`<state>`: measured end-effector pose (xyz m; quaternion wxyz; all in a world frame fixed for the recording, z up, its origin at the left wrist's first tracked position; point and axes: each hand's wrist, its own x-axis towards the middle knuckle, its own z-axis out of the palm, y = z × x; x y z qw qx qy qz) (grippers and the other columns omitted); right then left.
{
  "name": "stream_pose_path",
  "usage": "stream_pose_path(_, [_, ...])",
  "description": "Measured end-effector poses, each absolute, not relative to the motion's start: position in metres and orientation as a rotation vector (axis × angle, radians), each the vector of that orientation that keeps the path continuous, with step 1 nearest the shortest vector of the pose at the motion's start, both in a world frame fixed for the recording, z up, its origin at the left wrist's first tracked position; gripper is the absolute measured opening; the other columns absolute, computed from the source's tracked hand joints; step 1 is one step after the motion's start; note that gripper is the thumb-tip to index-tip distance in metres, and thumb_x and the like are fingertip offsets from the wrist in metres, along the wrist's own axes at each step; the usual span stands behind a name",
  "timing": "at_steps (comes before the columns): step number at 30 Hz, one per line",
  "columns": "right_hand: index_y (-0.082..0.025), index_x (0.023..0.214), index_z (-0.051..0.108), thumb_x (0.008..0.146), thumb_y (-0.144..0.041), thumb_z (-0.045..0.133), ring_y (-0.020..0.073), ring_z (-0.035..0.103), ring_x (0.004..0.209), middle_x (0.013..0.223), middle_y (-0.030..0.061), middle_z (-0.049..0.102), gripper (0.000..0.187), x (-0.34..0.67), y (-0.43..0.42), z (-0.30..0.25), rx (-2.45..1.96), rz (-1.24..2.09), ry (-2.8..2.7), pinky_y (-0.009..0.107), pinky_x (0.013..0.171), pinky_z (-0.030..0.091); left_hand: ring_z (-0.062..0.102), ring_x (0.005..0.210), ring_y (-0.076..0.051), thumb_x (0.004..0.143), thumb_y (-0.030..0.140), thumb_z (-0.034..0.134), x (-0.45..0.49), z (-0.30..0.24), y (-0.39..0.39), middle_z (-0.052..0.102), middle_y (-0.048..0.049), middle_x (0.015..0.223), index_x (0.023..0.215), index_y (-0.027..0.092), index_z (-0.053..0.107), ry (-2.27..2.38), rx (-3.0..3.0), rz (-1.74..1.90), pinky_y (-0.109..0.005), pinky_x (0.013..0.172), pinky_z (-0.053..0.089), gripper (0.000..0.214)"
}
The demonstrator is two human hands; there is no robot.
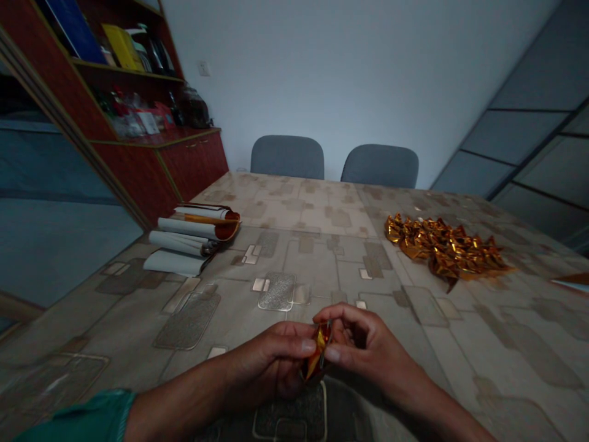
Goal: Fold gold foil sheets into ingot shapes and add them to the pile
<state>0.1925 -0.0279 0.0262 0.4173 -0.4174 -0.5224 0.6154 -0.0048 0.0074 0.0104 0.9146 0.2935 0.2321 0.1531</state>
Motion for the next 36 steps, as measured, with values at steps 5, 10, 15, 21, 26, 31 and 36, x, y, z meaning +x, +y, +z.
stream_pose_path(5, [-0.019,0.096,0.07,0.079,-0.045,0.08,0.0109,0.034,0.058,0.064,-0.0068,0.042,0.032,0.193,-0.029,0.025,-1.069,1.467,-1.358,0.026,0.054,0.026,0.046,0.062,-0.008,0.077,0.031,0.079,-0.005,0.01,0.009,0.057,-0.0019,0.079,0.097,0.01,0.073,0.48,0.586,0.311,-0.019,0.059,0.034,0.03])
stream_pose_path(10, [-0.021,0.095,0.073,0.076,-0.037,0.082,0.0123,0.038,0.058,0.062,-0.006,0.045,0.026,0.193,-0.03,0.029,-1.122,1.348,-1.466,0.026,0.053,0.028,0.048,0.063,-0.008,0.08,0.027,0.076,-0.006,0.011,0.011,0.059,-0.0029,0.082,0.095,0.011,0.073,0.446,0.575,0.318,-0.019,0.057,0.033,0.023])
stream_pose_path(15, [-0.021,0.092,0.071,0.076,-0.035,0.082,0.0111,0.039,0.056,0.061,-0.0063,0.047,0.024,0.194,-0.03,0.032,-1.171,1.301,-1.535,0.026,0.051,0.027,0.051,0.066,-0.008,0.08,0.028,0.077,-0.004,0.011,0.01,0.063,-0.0046,0.086,0.095,0.011,0.074,0.46,0.592,0.326,-0.019,0.062,0.037,0.023])
stream_pose_path(21, [-0.022,0.081,0.05,0.068,-0.048,0.088,0.0047,0.03,0.043,0.051,-0.0124,0.043,0.048,0.196,-0.026,0.015,-1.116,1.641,-1.227,0.018,0.041,0.023,0.053,0.063,-0.008,0.075,0.03,0.082,-0.004,0.009,0.011,0.063,-0.0048,0.084,0.102,0.011,0.073,0.487,0.682,0.399,-0.018,0.059,0.038,0.035])
stream_pose_path(26, [-0.022,0.077,0.046,0.069,-0.045,0.09,0.0042,0.039,0.045,0.061,-0.0081,0.055,0.05,0.192,-0.026,0.009,-0.958,1.739,-1.151,0.016,0.043,0.031,0.054,0.062,-0.008,0.075,0.031,0.082,-0.005,0.007,0.012,0.064,-0.0044,0.086,0.106,0.014,0.07,0.534,0.692,0.382,-0.019,0.06,0.041,0.037])
stream_pose_path(31, [-0.019,0.091,0.06,0.073,-0.043,0.088,0.0051,0.037,0.054,0.066,-0.0081,0.051,0.041,0.186,-0.031,0.024,-0.968,1.621,-1.179,0.017,0.05,0.029,0.058,0.067,-0.011,0.073,0.029,0.083,-0.005,0.009,0.012,0.064,-0.0041,0.086,0.109,0.015,0.067,0.513,0.708,0.425,-0.019,0.058,0.04,0.042])
stream_pose_path(36, [-0.02,0.095,0.059,0.077,-0.044,0.085,0.0056,0.039,0.055,0.068,-0.0077,0.053,0.039,0.185,-0.033,0.027,-0.956,1.636,-1.201,0.018,0.049,0.029,0.053,0.056,-0.008,0.077,0.027,0.08,-0.005,0.007,0.011,0.062,-0.0008,0.083,0.109,0.02,0.058,0.494,0.693,0.475,-0.017,0.048,0.034,0.04])
